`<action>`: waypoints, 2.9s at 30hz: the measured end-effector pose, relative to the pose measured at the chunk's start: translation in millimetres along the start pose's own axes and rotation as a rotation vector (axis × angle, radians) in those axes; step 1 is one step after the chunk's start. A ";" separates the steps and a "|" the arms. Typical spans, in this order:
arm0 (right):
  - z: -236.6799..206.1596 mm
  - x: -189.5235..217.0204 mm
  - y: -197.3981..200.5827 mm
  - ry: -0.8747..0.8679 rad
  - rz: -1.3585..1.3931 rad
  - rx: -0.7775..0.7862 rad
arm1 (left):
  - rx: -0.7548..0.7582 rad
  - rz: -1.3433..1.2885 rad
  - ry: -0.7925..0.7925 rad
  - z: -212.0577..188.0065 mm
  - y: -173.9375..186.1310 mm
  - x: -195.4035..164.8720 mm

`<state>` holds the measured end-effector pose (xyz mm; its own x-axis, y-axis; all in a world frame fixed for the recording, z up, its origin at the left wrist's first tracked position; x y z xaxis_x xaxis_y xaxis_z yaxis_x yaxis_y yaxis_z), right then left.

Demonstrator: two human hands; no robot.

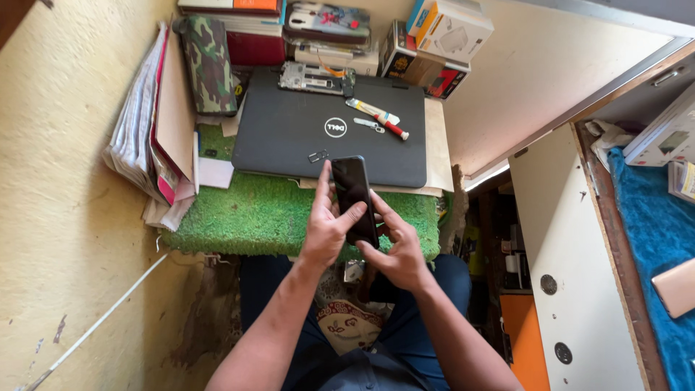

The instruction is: The person removes the SIM tray from a smartphone, then separates the back cover from the chassis. They use a screwdriver to remove screws from the back of the phone and later use a toothbrush to clean the battery area and internal components.

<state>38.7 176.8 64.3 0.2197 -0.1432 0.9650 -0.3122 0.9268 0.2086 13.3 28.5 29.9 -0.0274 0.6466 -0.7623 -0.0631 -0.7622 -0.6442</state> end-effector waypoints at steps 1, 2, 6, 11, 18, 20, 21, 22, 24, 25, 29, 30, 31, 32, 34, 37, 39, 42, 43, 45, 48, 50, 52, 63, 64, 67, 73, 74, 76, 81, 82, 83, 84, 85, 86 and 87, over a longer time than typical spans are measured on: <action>-3.5 0.6 5.4 -0.028 0.099 0.057 | -0.001 -0.034 -0.001 -0.2 4.0 -0.5; -5.2 0.8 8.6 -0.052 0.200 0.113 | 0.000 -0.063 -0.005 0.2 7.6 -1.2; -4.4 3.1 11.6 -0.096 0.099 0.098 | -0.040 -0.009 -0.011 -1.3 9.8 3.9; 12.4 10.7 2.8 0.004 -0.475 -0.055 | -0.058 0.176 -0.059 -4.5 6.6 3.4; 13.8 4.3 -5.1 -0.199 0.094 -0.003 | -0.133 -0.018 -0.057 4.8 19.4 -14.1; 13.7 1.7 -5.0 -0.177 0.115 -0.003 | -0.145 -0.062 -0.032 6.4 20.7 -15.6; 13.7 0.0 -5.3 -0.186 0.173 0.003 | -0.149 -0.052 -0.033 7.3 21.7 -17.0; 13.6 -1.6 -5.5 -0.196 0.229 0.009 | -0.153 -0.044 -0.034 8.0 22.5 -18.2; 13.2 -4.2 -5.7 -0.215 0.283 0.012 | -0.159 -0.033 -0.030 8.4 23.6 -20.4; 12.9 -5.1 -5.7 -0.224 0.281 0.012 | -0.160 -0.031 -0.027 8.7 24.2 -21.6; 12.5 -6.9 -7.0 -0.222 0.256 0.011 | -0.174 -0.016 0.001 8.5 26.3 -25.6; 12.1 -6.9 -7.5 -0.217 0.243 0.008 | -0.172 -0.015 -0.002 8.2 26.6 -26.5; 11.9 -6.7 -7.9 -0.212 0.230 0.005 | -0.171 -0.015 -0.005 8.1 26.9 -27.3; 11.6 -6.3 -8.4 -0.207 0.217 0.002 | -0.169 -0.014 -0.008 8.1 27.2 -27.9; 11.3 -4.6 -9.3 -0.171 0.136 -0.006 | -0.172 -0.025 -0.003 8.2 28.1 -28.3; 10.3 -1.3 -11.3 -0.127 0.102 -0.004 | -0.180 -0.034 0.006 8.0 30.7 -27.4; 9.4 1.0 -12.1 -0.114 0.119 -0.005 | -0.193 -0.034 0.019 8.2 32.4 -25.0; 8.2 3.8 -12.5 -0.097 0.110 -0.019 | -0.199 -0.054 0.030 7.9 33.8 -21.1; 8.3 4.6 -11.9 -0.079 0.074 -0.023 | -0.182 -0.079 0.019 7.9 33.2 -20.2; 9.0 5.4 -11.0 -0.057 0.044 -0.031 | -0.169 -0.100 0.041 8.6 32.9 -19.8; 9.2 5.1 -9.6 -0.060 0.057 -0.034 | -0.170 -0.103 0.105 7.2 32.3 -20.2; 8.8 5.1 -8.4 -0.068 0.051 -0.034 | -0.150 -0.122 0.086 7.6 31.4 -20.3; 8.2 6.0 -7.8 -0.045 0.032 -0.025 | -0.154 -0.132 0.088 8.3 33.3 -18.8; 10.6 6.1 -12.0 -0.050 0.030 -0.001 | -0.158 -0.154 0.002 13.4 45.7 -13.9; 10.9 5.9 -11.7 -0.045 0.025 0.000 | -0.152 -0.166 0.016 13.4 45.1 -15.3; 13.2 4.5 -9.8 -0.046 0.061 -0.008 | -0.140 -0.167 0.034 11.9 37.0 -15.6; 21.1 0.0 -1.7 -0.040 0.116 -0.041 | -0.036 -0.194 0.087 7.3 20.5 -9.5; 21.5 -1.5 -0.7 -0.041 0.112 -0.043 | -0.013 -0.199 0.106 6.6 19.8 -8.2; 23.8 -5.8 0.3 -0.030 0.266 -0.064 | 0.036 -0.221 0.100 5.0 15.2 -3.6; 32.9 -25.0 3.6 -0.089 0.489 -0.191 | 0.104 -0.186 0.129 -2.8 8.3 11.3; 34.9 -28.2 5.7 -0.077 0.501 -0.205 | 0.125 -0.187 0.122 -3.4 7.4 13.2; 36.9 -31.1 7.7 -0.064 0.512 -0.215 | 0.145 -0.188 0.111 -4.0 6.4 14.7; 38.6 -34.1 10.7 -0.070 0.518 -0.236 | 0.157 -0.184 0.120 -5.9 5.1 16.7; 39.4 -36.5 13.7 -0.078 0.525 -0.259 | 0.170 -0.180 0.131 -8.4 2.8 19.3; 40.0 -38.4 15.8 -0.083 0.531 -0.281 | 0.183 -0.175 0.141 -10.0 -0.1 21.7; 40.7 -39.5 16.9 -0.087 0.555 -0.281 | 0.179 -0.166 0.135 -11.1 -3.6 24.2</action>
<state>-12.9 184.0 36.2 0.0150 0.3686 0.9295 -0.1003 0.9254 -0.3654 23.9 46.5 13.1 0.1303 0.7431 -0.6564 -0.2317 -0.6209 -0.7489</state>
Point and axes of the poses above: each hand's wrist, its own z-axis towards the middle knuckle, its own y-axis out of the back of the hand, x = y × z, the point moved 2 cm from there along z, towards the middle knuckle, and after that the axes turned 1 degree about z, right-handed, at the moved point
